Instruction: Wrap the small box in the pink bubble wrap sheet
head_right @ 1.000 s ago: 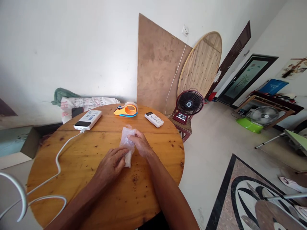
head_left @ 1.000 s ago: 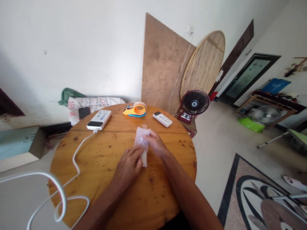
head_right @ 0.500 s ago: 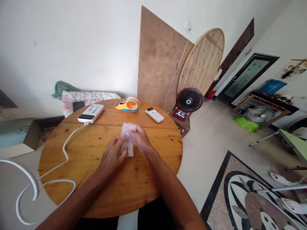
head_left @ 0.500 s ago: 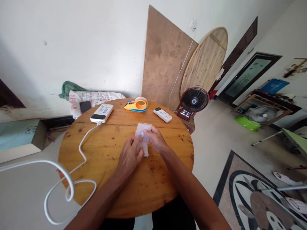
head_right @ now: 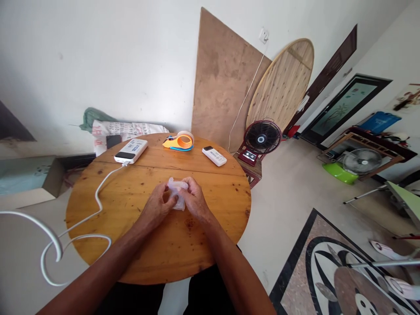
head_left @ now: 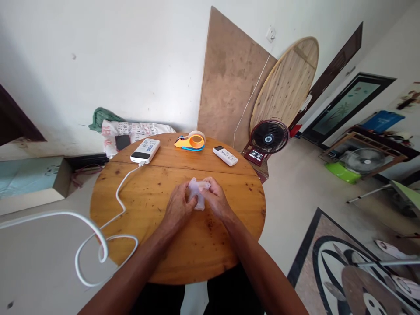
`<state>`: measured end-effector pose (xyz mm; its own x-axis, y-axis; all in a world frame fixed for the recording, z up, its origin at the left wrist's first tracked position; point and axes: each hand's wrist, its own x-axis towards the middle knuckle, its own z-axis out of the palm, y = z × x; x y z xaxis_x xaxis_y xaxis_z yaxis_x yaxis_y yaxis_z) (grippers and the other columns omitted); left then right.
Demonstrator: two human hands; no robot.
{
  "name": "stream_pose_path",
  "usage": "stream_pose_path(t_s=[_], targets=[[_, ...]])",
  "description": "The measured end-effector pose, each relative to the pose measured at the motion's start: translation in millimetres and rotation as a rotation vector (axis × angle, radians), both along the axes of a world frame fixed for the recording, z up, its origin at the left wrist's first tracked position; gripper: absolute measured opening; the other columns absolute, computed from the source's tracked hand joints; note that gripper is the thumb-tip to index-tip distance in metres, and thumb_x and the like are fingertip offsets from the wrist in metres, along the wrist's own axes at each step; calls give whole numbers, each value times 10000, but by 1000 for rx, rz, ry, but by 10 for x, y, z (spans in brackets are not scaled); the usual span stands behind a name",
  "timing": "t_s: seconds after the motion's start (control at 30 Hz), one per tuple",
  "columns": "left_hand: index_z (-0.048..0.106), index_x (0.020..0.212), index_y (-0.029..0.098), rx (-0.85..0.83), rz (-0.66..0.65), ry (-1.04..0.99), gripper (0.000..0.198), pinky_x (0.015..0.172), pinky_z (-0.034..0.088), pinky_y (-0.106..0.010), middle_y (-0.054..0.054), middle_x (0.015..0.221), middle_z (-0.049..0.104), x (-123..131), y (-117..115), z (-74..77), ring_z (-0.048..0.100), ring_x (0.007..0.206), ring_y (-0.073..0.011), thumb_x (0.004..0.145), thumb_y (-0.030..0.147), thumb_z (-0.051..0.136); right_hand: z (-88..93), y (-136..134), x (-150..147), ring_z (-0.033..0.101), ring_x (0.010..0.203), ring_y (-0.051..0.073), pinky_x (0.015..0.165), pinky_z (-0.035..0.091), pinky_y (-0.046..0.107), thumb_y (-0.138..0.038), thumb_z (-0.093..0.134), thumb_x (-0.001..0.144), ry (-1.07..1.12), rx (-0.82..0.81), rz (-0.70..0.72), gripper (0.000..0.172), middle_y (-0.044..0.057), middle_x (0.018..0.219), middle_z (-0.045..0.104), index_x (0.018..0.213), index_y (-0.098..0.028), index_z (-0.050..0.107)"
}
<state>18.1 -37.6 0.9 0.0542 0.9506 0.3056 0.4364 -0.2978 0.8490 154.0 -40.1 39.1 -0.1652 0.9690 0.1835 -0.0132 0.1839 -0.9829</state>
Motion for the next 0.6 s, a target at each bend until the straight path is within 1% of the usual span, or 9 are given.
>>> stream_pose_path(t_s=[0.07, 0.1, 0.17, 0.27, 0.37, 0.5, 0.6], targets=[[541, 1081, 177, -36, -28, -40, 331, 838, 475, -398, -65, 995, 616, -5, -10, 17, 579, 926, -215, 766, 277, 531, 18, -77, 5, 543, 822, 147, 686, 454, 227, -345, 543, 794, -94, 47, -15, 150, 20, 961, 584, 812, -209, 484], [553, 1051, 185, -49, -37, -57, 301, 806, 485, -384, -54, 957, 624, -7, -13, 22, 587, 892, -209, 767, 282, 531, 27, -115, 9, 546, 902, 164, 735, 458, 242, -339, 535, 801, -146, 77, -33, 139, 33, 1054, 580, 814, -205, 501], [567, 1001, 193, -59, -39, -79, 262, 753, 494, -356, -38, 906, 630, -6, -13, 17, 594, 843, -198, 756, 279, 540, 35, -184, 17, 541, 990, 181, 805, 451, 261, -331, 519, 820, -227, 124, -59, 129, 39, 1135, 570, 821, -202, 522], [558, 1007, 196, -55, -35, -113, 287, 726, 490, -326, -28, 914, 634, 1, -2, -20, 592, 828, -184, 726, 255, 563, 19, -266, 20, 563, 983, 173, 839, 442, 264, -318, 491, 846, -274, 158, -64, 120, 35, 1094, 602, 861, -205, 531], [541, 1031, 203, -40, -26, -140, 317, 720, 481, -316, -25, 927, 629, 14, 2, -55, 581, 826, -178, 719, 253, 570, -15, -318, 18, 573, 995, 174, 858, 437, 268, -272, 471, 844, -298, 192, -82, 91, 42, 1106, 611, 843, -203, 531], [550, 966, 207, -7, -38, -91, 229, 725, 464, -310, -27, 911, 600, 17, -19, -40, 557, 844, -181, 740, 244, 546, -25, -347, 25, 556, 1071, 182, 922, 414, 294, -196, 453, 812, -345, 236, -118, 89, 49, 1103, 624, 837, -207, 538], [551, 891, 202, 18, -61, -29, 132, 738, 444, -305, -28, 887, 571, -3, -29, -3, 539, 854, -183, 769, 232, 511, -2, -351, 30, 572, 1039, 181, 908, 421, 289, -188, 463, 799, -422, 258, -136, 100, 47, 1089, 634, 844, -210, 550]])
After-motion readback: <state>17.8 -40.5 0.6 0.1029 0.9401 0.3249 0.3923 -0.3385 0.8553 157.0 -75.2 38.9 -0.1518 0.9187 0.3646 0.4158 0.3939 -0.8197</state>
